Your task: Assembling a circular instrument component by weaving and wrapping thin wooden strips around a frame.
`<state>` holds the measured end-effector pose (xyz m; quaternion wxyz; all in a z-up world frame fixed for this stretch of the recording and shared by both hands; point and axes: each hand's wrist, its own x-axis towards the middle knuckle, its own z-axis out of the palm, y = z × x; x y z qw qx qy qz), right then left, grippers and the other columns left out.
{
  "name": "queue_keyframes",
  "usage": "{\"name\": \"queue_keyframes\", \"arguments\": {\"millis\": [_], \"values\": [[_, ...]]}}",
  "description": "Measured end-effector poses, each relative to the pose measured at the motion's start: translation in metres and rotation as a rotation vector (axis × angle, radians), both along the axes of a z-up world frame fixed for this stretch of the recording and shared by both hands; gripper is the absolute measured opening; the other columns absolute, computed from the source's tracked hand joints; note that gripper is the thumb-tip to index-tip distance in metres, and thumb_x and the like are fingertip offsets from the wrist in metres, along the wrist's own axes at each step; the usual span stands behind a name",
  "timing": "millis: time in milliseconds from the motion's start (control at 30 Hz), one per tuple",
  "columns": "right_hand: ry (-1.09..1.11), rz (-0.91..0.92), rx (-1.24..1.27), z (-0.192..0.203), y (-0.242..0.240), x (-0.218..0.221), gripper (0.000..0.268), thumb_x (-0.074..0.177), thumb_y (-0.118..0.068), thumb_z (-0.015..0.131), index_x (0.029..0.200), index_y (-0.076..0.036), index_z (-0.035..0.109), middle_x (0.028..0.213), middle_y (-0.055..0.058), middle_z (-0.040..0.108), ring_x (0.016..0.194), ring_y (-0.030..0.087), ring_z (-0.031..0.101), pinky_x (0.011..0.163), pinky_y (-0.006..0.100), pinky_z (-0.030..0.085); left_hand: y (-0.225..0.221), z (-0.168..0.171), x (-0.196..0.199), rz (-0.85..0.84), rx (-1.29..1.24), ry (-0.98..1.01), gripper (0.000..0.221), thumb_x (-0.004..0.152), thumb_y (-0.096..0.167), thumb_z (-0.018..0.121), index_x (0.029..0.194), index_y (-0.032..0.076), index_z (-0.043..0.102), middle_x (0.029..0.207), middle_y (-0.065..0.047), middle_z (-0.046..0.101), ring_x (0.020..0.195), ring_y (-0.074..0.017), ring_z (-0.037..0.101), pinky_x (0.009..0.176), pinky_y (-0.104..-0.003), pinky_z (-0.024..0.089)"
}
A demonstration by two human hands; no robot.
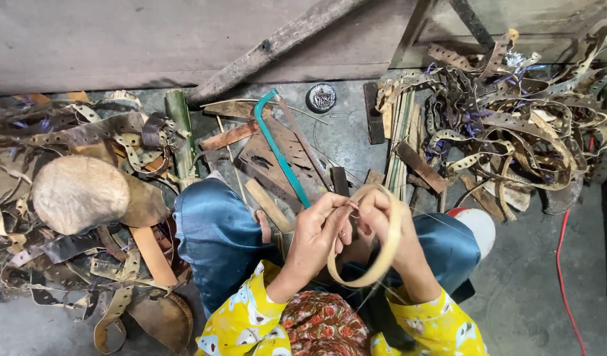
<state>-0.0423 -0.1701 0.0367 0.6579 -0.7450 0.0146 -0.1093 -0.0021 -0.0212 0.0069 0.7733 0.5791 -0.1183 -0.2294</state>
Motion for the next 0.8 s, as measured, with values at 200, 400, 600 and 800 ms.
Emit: {"name": "queue_keyframes", "arguments": {"millis": [200, 400, 600, 800], "values": [[-0.109, -0.053, 0.161, -0.023, -0.015, 0.007, 0.042, 0.110, -0.027, 0.042, 0.081, -0.002, 0.059, 0.060, 0.006, 0.052, 0.059, 0.014, 0.048, 0.058, 0.026, 0.042, -0.002, 0.000, -0.005, -0.056, -0.251, 0.398, 0.024, 0.104, 0.020, 0.053, 0.103, -0.002, 0.062, 0.051, -0.013, 0.052, 0.037, -0.0120, 0.046, 0.030, -0.022, 0.040], [-0.257, -0.025, 0.207, -0.037, -0.019, -0.009, 0.018, 0.096, -0.007, 0.062, 0.105, 0.008, 0.062, 0.079, 0.019, 0.060, 0.069, 0.020, 0.058, 0.058, 0.031, 0.053, 0.006, 0.013, -0.006, -0.009, -0.355, 0.619, 0.020, 0.098, 0.008, 0.061, 0.112, -0.005, 0.056, 0.054, -0.020, 0.055, 0.035, -0.0176, 0.050, 0.029, -0.025, 0.040], [-0.385, -0.152, -0.019, -0.015, -0.009, -0.008, 0.009, 0.096, -0.002, 0.062, 0.102, 0.005, 0.064, 0.087, 0.016, 0.059, 0.076, 0.021, 0.058, 0.068, 0.034, 0.051, 0.000, 0.006, -0.012, -0.018, -0.317, 0.456, 0.021, 0.104, 0.011, 0.053, 0.108, -0.007, 0.063, 0.051, -0.021, 0.052, 0.033, -0.0154, 0.048, 0.029, -0.023, 0.039], [-0.003, -0.123, 0.119, 0.001, 0.006, -0.028, 0.033, 0.080, 0.007, 0.074, 0.110, 0.004, 0.061, 0.111, 0.012, 0.065, 0.093, 0.017, 0.065, 0.088, 0.026, 0.057, 0.003, 0.040, -0.021, 0.159, 0.136, -0.232, 0.015, 0.097, 0.003, 0.059, 0.109, -0.001, 0.067, 0.067, -0.001, 0.064, 0.054, -0.0087, 0.053, 0.050, -0.023, 0.043]]}}
